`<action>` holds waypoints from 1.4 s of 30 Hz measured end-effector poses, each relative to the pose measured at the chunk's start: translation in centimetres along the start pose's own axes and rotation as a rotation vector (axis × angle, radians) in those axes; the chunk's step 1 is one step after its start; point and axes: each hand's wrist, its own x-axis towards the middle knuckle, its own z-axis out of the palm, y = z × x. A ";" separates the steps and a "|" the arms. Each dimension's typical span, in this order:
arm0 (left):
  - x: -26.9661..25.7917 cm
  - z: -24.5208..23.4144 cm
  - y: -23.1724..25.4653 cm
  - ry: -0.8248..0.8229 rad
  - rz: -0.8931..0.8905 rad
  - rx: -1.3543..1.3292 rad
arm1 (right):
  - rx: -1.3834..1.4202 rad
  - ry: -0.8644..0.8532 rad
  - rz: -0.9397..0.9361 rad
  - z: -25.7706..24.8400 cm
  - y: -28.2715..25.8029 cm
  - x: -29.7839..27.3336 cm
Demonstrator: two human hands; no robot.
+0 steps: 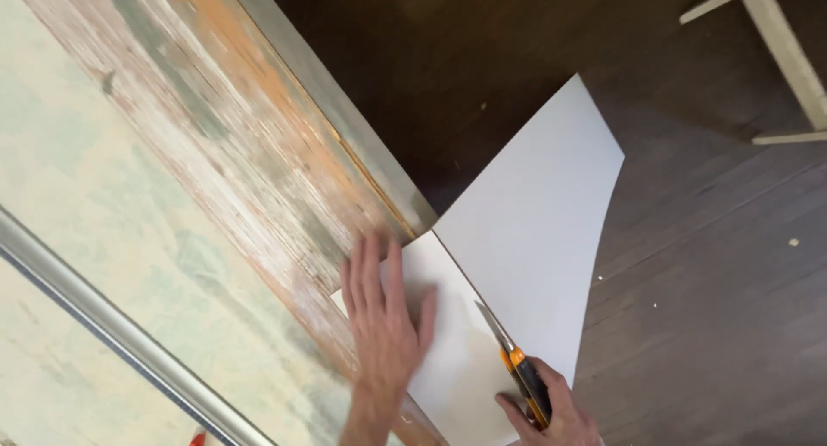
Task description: Measuring, marking, and cutting a white board using a straight edge and a utility knife on a workbench.
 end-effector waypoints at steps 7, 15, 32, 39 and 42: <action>-2.0 0.2 0.5 -0.197 0.012 0.220 | 0.072 -0.090 -0.286 -3.2 -1.8 1.5; -0.9 1.0 2.2 -0.186 -0.059 0.177 | -0.061 -0.088 -1.001 -7.8 -11.5 1.8; -1.4 3.0 2.1 -0.124 -0.123 0.157 | -0.396 -0.128 -1.179 -10.7 -16.6 2.0; -1.7 3.4 2.0 -0.173 -0.129 0.196 | -0.505 -0.178 -1.187 -12.8 -17.1 0.9; -1.6 3.6 2.1 -0.166 -0.128 0.195 | -0.540 -0.188 -1.168 -13.3 -17.2 0.7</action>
